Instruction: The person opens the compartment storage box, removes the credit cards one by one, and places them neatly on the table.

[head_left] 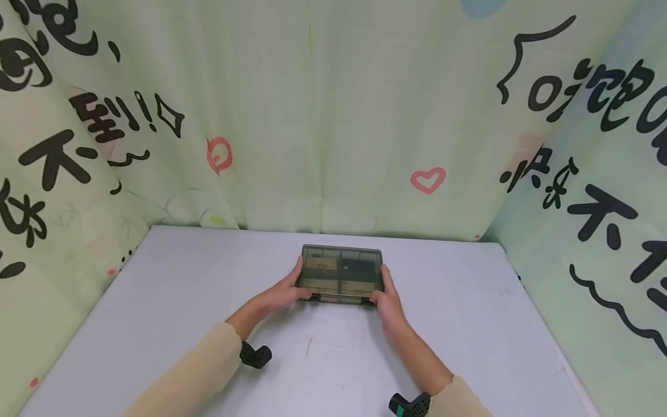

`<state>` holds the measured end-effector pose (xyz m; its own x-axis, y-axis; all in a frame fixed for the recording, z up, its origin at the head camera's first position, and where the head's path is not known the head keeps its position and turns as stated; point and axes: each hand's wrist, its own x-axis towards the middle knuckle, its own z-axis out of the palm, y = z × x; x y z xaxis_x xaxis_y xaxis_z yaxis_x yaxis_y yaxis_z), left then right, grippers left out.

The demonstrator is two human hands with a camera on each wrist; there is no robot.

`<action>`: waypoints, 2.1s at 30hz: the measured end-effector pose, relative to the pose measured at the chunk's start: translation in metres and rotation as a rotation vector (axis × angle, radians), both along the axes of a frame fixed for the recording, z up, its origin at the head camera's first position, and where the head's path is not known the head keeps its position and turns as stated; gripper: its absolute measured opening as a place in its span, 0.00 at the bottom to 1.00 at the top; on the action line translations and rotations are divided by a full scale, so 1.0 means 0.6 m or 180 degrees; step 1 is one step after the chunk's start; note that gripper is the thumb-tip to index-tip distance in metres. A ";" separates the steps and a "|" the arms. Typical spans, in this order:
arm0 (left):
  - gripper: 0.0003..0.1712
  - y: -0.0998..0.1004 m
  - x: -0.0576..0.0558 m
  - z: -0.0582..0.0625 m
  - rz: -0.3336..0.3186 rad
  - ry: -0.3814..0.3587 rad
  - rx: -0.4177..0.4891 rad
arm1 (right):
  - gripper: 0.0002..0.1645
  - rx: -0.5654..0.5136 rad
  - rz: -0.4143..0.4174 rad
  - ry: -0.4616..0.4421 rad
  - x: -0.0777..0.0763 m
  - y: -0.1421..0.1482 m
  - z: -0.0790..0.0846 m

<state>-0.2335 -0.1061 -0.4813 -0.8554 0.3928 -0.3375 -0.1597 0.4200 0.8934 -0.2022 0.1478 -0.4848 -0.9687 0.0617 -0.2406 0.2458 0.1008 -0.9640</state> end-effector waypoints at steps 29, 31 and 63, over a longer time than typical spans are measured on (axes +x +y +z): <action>0.57 0.014 0.003 -0.002 0.0322 -0.0285 0.0213 | 0.60 0.0228 0.0240 -0.0038 0.005 0.007 -0.013; 0.58 0.013 0.003 -0.002 0.0328 -0.0274 0.0233 | 0.61 0.0237 0.0229 -0.0166 0.001 0.013 -0.009; 0.60 0.033 0.004 0.006 0.0792 -0.0415 0.0364 | 0.52 0.0223 0.1509 -0.0301 -0.019 0.079 0.020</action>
